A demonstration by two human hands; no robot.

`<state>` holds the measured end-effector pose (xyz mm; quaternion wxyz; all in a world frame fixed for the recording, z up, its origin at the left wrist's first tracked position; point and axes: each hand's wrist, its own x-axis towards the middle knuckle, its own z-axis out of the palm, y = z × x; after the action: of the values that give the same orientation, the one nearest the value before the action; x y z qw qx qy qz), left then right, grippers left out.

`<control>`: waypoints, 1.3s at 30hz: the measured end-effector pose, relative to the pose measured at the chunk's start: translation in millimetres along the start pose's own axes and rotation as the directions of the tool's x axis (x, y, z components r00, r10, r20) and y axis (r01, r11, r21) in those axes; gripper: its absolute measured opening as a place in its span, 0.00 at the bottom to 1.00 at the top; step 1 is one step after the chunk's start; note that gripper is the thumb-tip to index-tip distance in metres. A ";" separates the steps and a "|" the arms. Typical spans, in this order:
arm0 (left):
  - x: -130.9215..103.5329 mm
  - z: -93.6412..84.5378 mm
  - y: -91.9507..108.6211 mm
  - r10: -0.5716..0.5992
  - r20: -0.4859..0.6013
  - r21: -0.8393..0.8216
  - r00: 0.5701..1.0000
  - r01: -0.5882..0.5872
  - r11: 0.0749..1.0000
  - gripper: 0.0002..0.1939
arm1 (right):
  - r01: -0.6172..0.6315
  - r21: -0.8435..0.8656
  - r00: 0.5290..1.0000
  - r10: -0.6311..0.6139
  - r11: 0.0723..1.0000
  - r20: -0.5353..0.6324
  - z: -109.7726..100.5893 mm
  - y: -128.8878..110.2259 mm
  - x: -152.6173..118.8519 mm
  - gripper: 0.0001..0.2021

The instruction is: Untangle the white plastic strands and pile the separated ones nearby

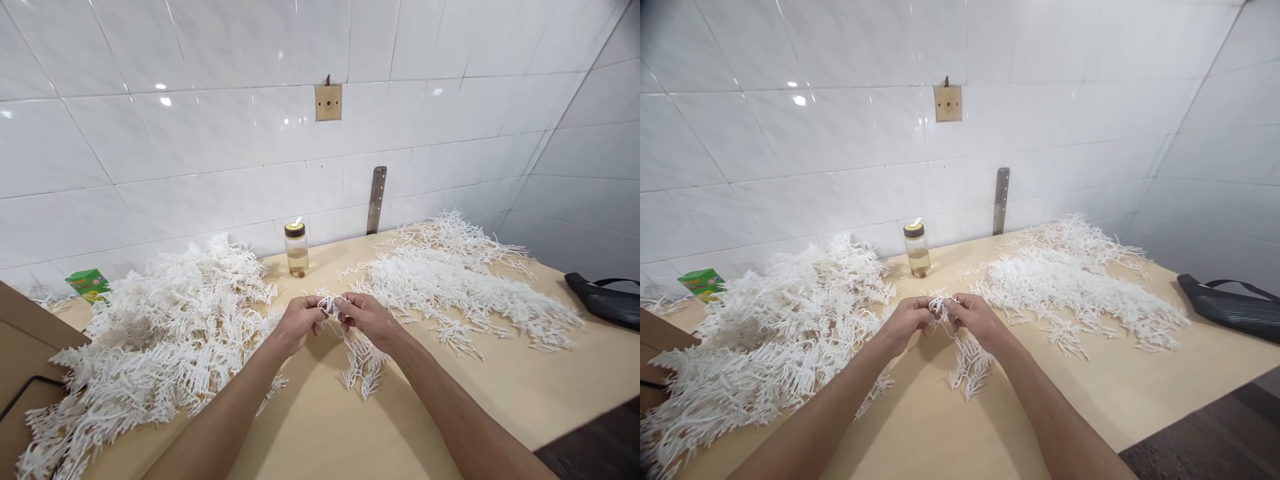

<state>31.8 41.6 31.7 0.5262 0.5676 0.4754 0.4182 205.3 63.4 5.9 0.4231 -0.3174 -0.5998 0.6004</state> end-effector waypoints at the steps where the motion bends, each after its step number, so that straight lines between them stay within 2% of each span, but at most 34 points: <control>1: -0.3 -1.1 2.9 -0.057 0.051 -0.133 0.997 0.064 0.989 0.06 | -0.011 0.005 1.000 0.010 1.000 0.028 0.0 -1.8 -0.9 0.21; 2: -0.6 -2.1 4.9 -0.094 0.081 -0.226 0.992 0.110 0.968 0.07 | -0.022 0.006 0.998 0.021 1.000 0.059 -0.1 -3.2 -1.8 0.21; 4: -1.1 -3.9 6.1 -0.129 0.084 -0.292 0.988 0.148 0.945 0.13 | -0.042 -0.002 0.994 0.042 0.999 0.101 -0.6 -4.5 -2.8 0.21; 7: -1.0 -5.5 3.2 -0.140 0.019 -0.225 0.990 0.141 0.964 0.19 | -0.078 -0.038 0.992 0.081 0.996 0.099 -3.3 -2.1 -2.3 0.22; 11: 0.2 -6.8 1.0 -0.129 -0.064 -0.180 0.990 0.115 0.977 0.19 | -0.083 -0.061 0.997 0.083 0.995 0.003 -7.8 2.9 0.5 0.23; 15: 0.9 -7.4 1.8 -0.152 -0.027 -0.179 0.988 0.145 0.973 0.21 | -0.042 -0.087 0.997 0.035 0.995 -0.074 -8.1 2.9 1.7 0.22; 19: 0.3 -5.6 1.5 -0.211 -0.017 -0.181 0.977 0.204 0.962 0.25 | -0.017 -0.123 1.000 0.014 0.992 -0.020 -6.3 1.5 0.9 0.22; 21: -1.0 -4.2 2.1 -0.191 -0.038 -0.130 0.981 0.184 0.974 0.25 | -0.029 -0.106 1.000 0.027 0.994 -0.014 -5.9 1.9 0.5 0.22; 26: -3.5 -4.0 5.3 -0.046 -0.147 0.048 0.988 0.053 0.997 0.23 | -0.056 -0.023 0.998 0.055 0.998 -0.028 -8.3 1.0 -0.7 0.21; 33: -1.6 -6.2 7.0 0.097 -0.239 0.307 0.966 -0.019 0.951 0.17 | -0.057 -0.044 0.998 0.058 0.997 0.014 -15.6 -6.8 -3.5 0.20; 36: -2.3 -4.9 7.4 0.129 -0.223 0.342 0.966 -0.047 0.939 0.16 | -0.054 -0.091 0.999 0.053 0.994 -0.011 -16.9 -5.4 -2.9 0.18; 39: -3.6 -3.0 6.9 0.092 -0.163 0.294 0.982 -0.041 0.955 0.19 | -0.031 -0.146 0.999 0.027 0.989 -0.028 -16.9 -1.5 -1.6 0.17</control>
<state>28.8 38.7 39.0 0.3794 0.6152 0.5563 0.4101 221.2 69.5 5.8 0.3977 -0.3638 -0.6322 0.5567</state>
